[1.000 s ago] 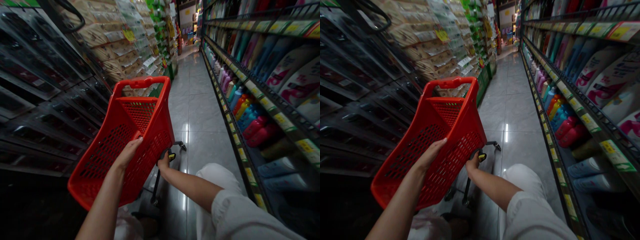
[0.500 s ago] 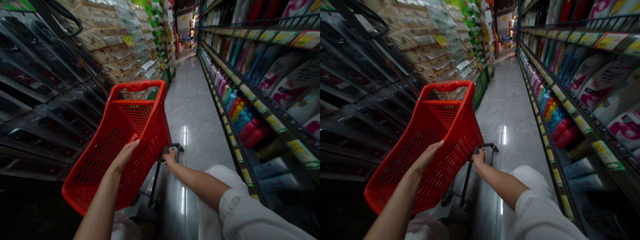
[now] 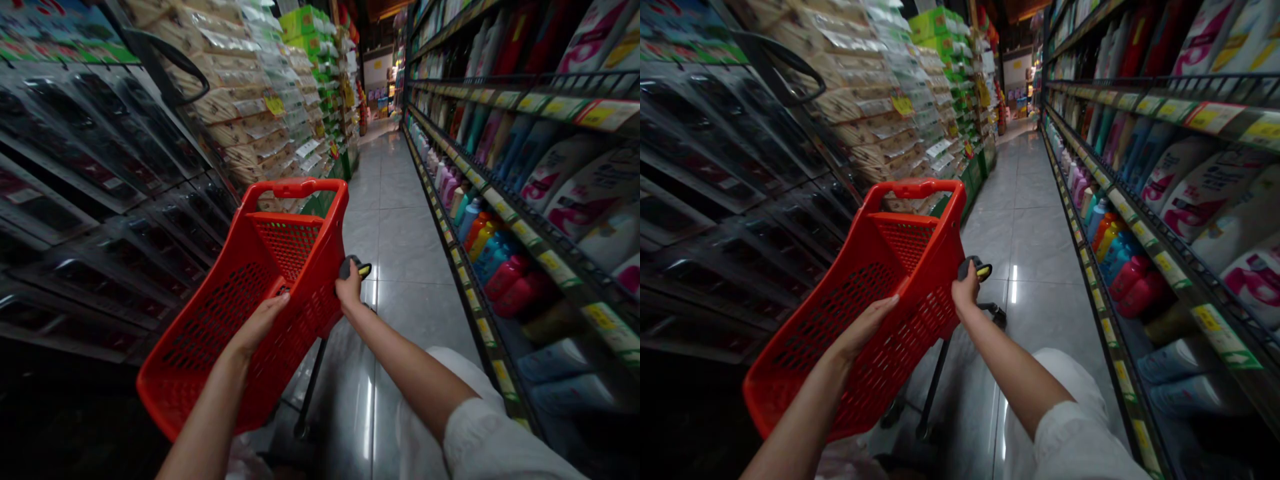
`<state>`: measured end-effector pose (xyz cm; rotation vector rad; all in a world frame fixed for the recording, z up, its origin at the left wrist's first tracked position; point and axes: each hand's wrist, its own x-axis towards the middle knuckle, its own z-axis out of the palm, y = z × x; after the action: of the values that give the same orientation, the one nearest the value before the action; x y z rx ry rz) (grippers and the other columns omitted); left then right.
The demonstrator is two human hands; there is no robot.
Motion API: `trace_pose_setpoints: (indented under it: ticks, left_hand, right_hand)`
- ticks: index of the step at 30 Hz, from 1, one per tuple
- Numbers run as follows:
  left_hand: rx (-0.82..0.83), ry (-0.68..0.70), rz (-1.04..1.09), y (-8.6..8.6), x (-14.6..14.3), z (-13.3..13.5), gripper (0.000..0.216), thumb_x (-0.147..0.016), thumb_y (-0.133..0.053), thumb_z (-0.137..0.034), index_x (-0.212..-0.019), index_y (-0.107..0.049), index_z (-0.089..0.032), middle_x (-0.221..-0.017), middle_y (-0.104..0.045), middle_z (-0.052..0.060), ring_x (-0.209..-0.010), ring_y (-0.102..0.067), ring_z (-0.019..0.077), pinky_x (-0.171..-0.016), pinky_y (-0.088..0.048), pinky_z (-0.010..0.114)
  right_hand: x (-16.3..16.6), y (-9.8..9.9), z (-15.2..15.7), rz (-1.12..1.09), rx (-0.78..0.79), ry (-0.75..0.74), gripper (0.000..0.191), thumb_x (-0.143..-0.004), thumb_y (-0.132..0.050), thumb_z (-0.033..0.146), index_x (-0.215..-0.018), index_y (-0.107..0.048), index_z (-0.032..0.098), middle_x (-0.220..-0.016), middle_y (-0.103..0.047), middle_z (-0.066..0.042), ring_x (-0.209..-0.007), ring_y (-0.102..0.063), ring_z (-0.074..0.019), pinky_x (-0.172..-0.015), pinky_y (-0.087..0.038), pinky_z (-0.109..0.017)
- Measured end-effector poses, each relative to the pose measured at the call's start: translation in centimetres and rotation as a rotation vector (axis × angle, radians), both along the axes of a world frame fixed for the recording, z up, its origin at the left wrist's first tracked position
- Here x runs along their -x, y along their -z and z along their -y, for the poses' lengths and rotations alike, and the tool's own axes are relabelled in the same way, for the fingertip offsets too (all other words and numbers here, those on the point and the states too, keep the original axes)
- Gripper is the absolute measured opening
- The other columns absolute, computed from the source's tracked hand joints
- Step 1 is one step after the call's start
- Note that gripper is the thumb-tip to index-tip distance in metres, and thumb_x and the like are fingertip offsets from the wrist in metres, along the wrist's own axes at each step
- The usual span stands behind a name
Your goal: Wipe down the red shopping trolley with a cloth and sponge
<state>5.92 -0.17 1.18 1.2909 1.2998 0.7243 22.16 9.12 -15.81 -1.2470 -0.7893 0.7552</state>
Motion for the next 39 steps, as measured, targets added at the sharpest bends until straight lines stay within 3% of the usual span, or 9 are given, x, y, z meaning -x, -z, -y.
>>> trace_pose_setpoints:
  ticks: [5,9,13,18,22,29,32,36,39]
  left_hand:
    - [0.042,0.02,0.044,-0.1,-0.1,0.3,0.057,-0.064,-0.075,-0.065,-0.09,-0.078,-0.014,-0.091,-0.077,0.01,-0.095,-0.07,0.0285,-0.092,-0.05,0.036]
    - [0.039,0.055,0.05,0.2,-0.2,0.4,0.06,-0.065,-0.074,-0.066,-0.095,-0.077,-0.014,-0.093,-0.077,0.011,-0.1,-0.069,0.0293,-0.095,-0.049,0.038]
    - [0.033,0.077,0.068,0.6,-0.2,0.3,0.059,-0.068,-0.071,-0.067,-0.097,-0.076,-0.015,-0.094,-0.077,0.011,-0.106,-0.067,0.0308,-0.097,-0.049,0.04]
    - [0.012,0.081,0.067,0.5,-0.2,0.2,0.065,-0.069,-0.066,-0.072,-0.096,-0.076,-0.014,-0.095,-0.077,0.011,-0.103,-0.068,0.0296,-0.102,-0.045,0.041]
    - [-0.044,0.064,0.076,0.4,-0.3,0.2,0.068,-0.068,-0.062,-0.076,-0.096,-0.076,-0.016,-0.098,-0.077,0.009,-0.104,-0.068,0.0286,-0.106,-0.042,0.04]
    - [0.083,0.047,0.12,0.9,0.3,0.0,0.074,-0.067,-0.055,-0.083,-0.092,-0.077,-0.017,-0.085,-0.078,0.007,-0.082,-0.072,0.0271,-0.086,-0.053,0.038]
    - [0.123,0.073,0.147,1.1,0.5,-0.2,0.077,-0.075,-0.046,-0.083,-0.098,-0.077,-0.017,-0.085,-0.078,0.007,-0.082,-0.071,0.0268,-0.084,-0.052,0.038]
    - [0.127,0.09,0.132,1.6,0.7,-0.4,0.077,-0.083,-0.036,-0.079,-0.104,-0.076,-0.017,-0.087,-0.078,0.007,-0.084,-0.07,0.0264,-0.085,-0.051,0.037]
    - [0.094,0.095,0.094,2.0,0.8,-0.5,0.077,-0.081,-0.038,-0.08,-0.106,-0.075,-0.017,-0.09,-0.077,0.007,-0.085,-0.07,0.0263,-0.086,-0.051,0.037]
  right_hand:
    - [-2.8,-8.6,-1.1,0.123,-0.22,0.032,0.083,-0.066,-0.054,0.012,-0.147,-0.04,0.024,-0.142,-0.052,-0.006,-0.127,-0.05,-0.0234,-0.111,-0.037,-0.04]
    - [-3.7,-11.9,-0.4,0.247,-0.374,0.077,0.075,-0.071,-0.051,0.011,-0.145,-0.045,0.023,-0.141,-0.051,-0.007,-0.13,-0.046,-0.0251,-0.113,-0.035,-0.042]
    - [-2.2,-10.9,2.3,0.386,-0.355,0.106,0.077,-0.071,-0.047,0.006,-0.146,-0.046,0.022,-0.14,-0.049,-0.011,-0.131,-0.045,-0.0288,-0.112,-0.035,-0.045]
    - [-0.5,-8.6,6.3,0.572,-0.366,-0.08,0.075,-0.071,-0.051,0.005,-0.143,-0.05,0.026,-0.142,-0.044,-0.011,-0.134,-0.042,-0.0309,-0.112,-0.036,-0.045]
    - [-1.7,-9.4,6.4,0.684,-0.333,-0.129,0.075,-0.071,-0.05,0.002,-0.139,-0.054,0.034,-0.139,-0.046,-0.009,-0.127,-0.044,-0.0309,-0.109,-0.038,-0.049]
    - [-0.8,-9.0,10.2,0.897,-0.359,-0.323,0.081,-0.07,-0.052,0.001,-0.143,-0.049,0.036,-0.133,-0.054,-0.01,-0.113,-0.048,-0.0293,-0.098,-0.047,-0.046]
    - [-0.2,-7.4,11.4,0.779,-0.354,-0.382,0.075,-0.069,-0.051,0.002,-0.137,-0.056,0.034,-0.129,-0.058,-0.007,-0.114,-0.052,-0.0256,-0.1,-0.047,-0.042]
    - [-1.4,-6.9,9.0,0.376,-0.17,-0.101,0.064,-0.07,-0.049,0.007,-0.131,-0.06,0.022,-0.124,-0.062,-0.008,-0.112,-0.058,-0.0227,-0.101,-0.046,-0.039]
    - [-2.9,-8.1,6.2,0.304,-0.157,-0.06,0.052,-0.075,-0.054,0.016,-0.126,-0.06,0.019,-0.117,-0.065,-0.008,-0.108,-0.059,-0.0226,-0.101,-0.047,-0.039]
